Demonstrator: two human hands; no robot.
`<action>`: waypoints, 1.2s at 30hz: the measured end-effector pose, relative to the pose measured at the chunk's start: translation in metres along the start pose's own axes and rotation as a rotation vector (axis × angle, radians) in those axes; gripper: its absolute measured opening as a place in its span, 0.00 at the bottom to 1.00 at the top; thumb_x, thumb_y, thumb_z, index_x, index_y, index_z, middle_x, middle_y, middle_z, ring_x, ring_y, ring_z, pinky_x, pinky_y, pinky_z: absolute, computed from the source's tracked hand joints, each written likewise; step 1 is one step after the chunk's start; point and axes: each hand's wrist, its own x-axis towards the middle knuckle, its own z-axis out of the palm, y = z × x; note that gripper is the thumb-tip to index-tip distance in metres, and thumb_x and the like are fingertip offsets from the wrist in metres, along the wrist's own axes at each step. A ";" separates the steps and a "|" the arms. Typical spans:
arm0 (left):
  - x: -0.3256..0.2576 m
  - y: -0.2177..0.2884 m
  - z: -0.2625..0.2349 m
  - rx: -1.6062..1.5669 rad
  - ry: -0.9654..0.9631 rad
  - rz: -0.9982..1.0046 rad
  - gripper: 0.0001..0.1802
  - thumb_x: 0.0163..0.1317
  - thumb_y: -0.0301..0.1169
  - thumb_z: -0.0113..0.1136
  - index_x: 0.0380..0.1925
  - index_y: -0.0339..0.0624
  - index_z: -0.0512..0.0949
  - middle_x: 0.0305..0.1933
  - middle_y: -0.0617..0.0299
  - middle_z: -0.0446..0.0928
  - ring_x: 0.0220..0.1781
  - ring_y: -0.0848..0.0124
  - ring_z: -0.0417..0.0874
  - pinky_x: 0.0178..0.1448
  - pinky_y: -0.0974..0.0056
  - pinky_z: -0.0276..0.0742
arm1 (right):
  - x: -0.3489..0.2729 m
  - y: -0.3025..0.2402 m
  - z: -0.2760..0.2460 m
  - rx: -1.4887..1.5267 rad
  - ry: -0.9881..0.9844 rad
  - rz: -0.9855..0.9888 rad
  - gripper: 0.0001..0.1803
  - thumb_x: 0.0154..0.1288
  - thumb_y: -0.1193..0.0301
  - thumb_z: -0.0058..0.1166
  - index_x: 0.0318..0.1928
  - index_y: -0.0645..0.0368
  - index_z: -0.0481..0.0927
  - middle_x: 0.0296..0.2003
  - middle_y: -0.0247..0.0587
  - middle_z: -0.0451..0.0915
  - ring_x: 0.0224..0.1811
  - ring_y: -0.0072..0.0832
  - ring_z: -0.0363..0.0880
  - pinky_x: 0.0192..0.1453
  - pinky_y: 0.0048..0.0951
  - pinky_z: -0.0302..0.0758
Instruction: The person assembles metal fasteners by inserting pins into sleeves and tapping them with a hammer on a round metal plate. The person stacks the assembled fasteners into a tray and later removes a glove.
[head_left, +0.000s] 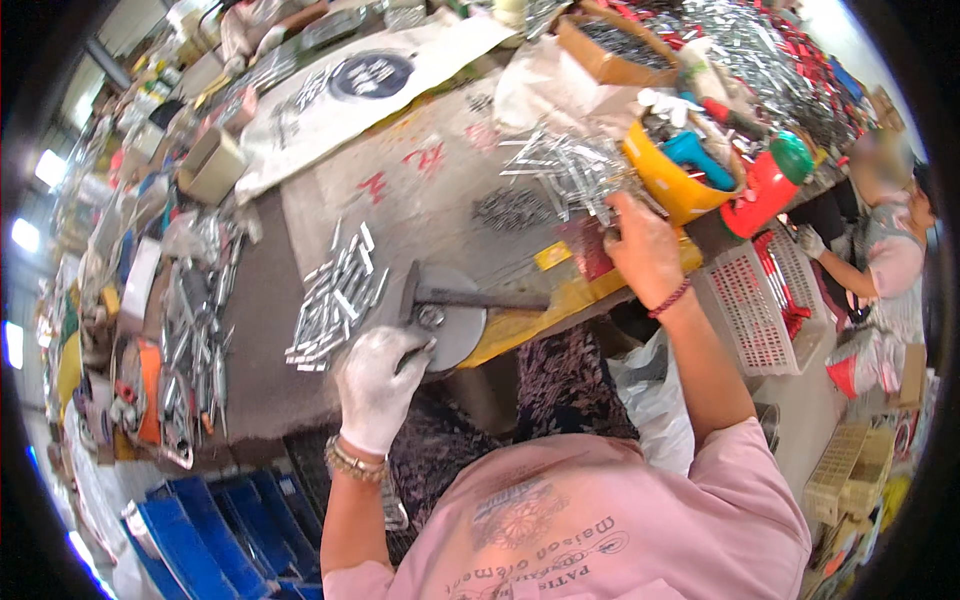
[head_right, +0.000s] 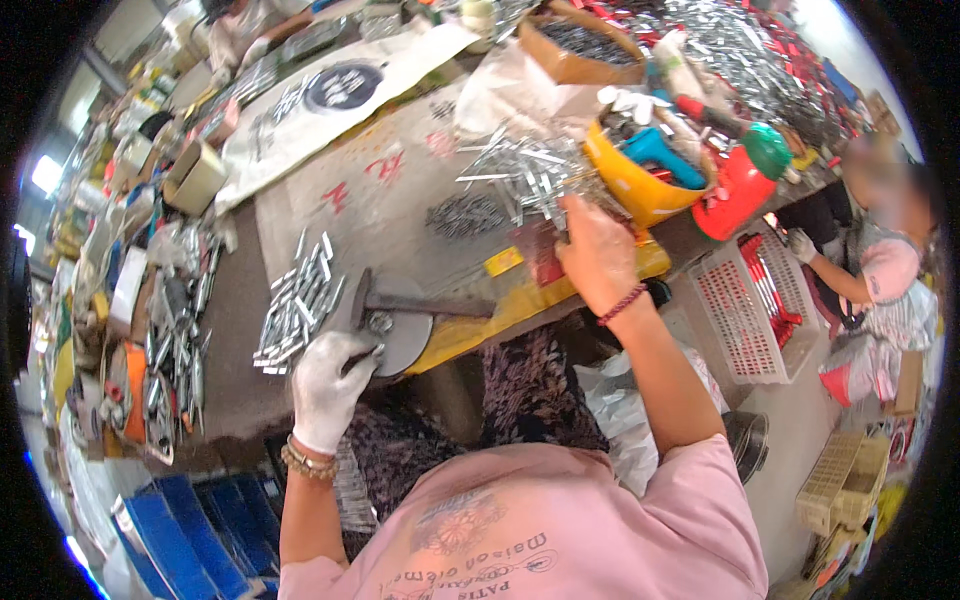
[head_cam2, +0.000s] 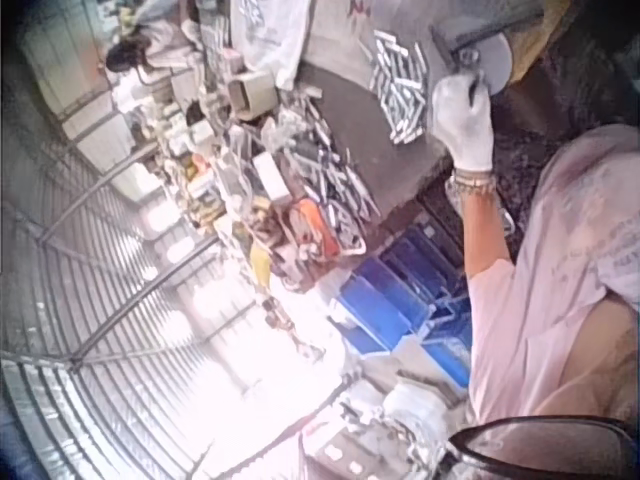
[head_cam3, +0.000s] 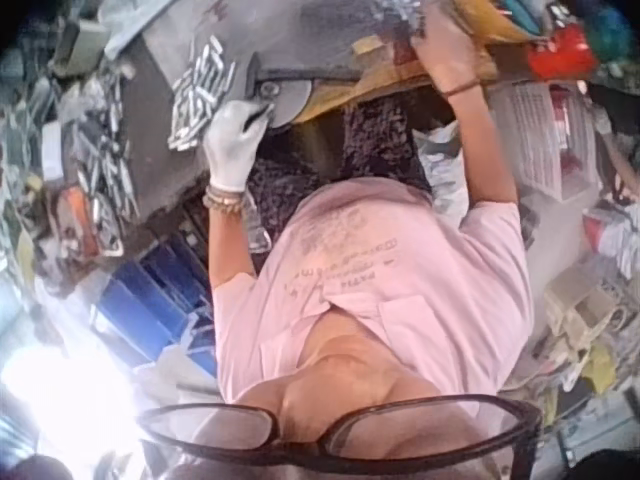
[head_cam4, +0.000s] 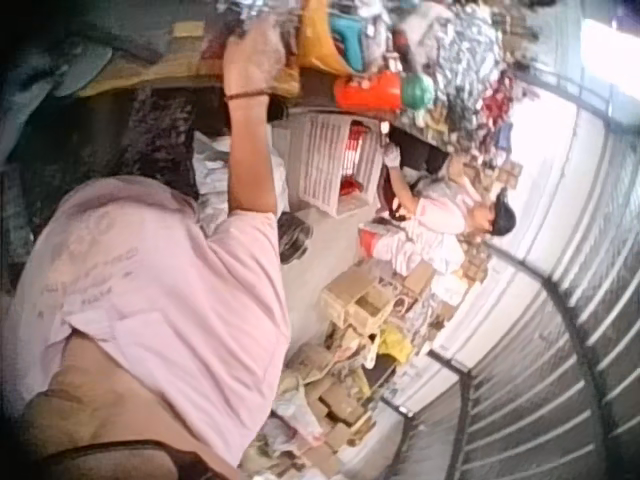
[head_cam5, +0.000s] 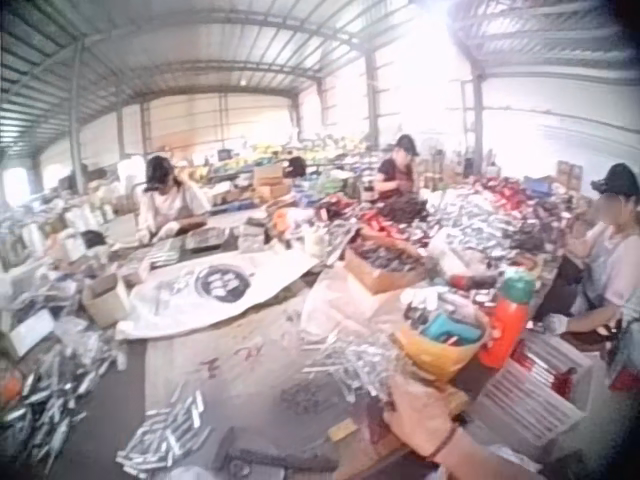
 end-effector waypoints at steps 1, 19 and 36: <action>-0.001 -0.001 -0.001 0.012 0.017 -0.012 0.07 0.59 0.27 0.75 0.37 0.39 0.88 0.39 0.53 0.85 0.45 0.52 0.86 0.54 0.52 0.82 | -0.001 -0.002 -0.001 -0.011 0.003 -0.019 0.27 0.61 0.73 0.71 0.60 0.54 0.79 0.48 0.54 0.87 0.51 0.55 0.88 0.55 0.51 0.85; -0.022 -0.016 0.008 0.053 0.108 -0.080 0.06 0.60 0.28 0.75 0.36 0.42 0.88 0.39 0.53 0.83 0.46 0.51 0.84 0.53 0.49 0.79 | -0.054 -0.150 0.008 1.033 -0.559 -0.167 0.11 0.61 0.83 0.66 0.44 0.60 0.84 0.47 0.36 0.85 0.46 0.30 0.89 0.48 0.33 0.85; -0.030 -0.019 0.001 0.133 0.086 -0.016 0.07 0.58 0.25 0.74 0.38 0.42 0.90 0.37 0.55 0.84 0.44 0.51 0.85 0.52 0.50 0.80 | -0.049 -0.150 0.015 0.311 -0.160 -0.817 0.04 0.58 0.73 0.64 0.36 0.52 0.84 0.38 0.35 0.77 0.44 0.35 0.81 0.51 0.38 0.77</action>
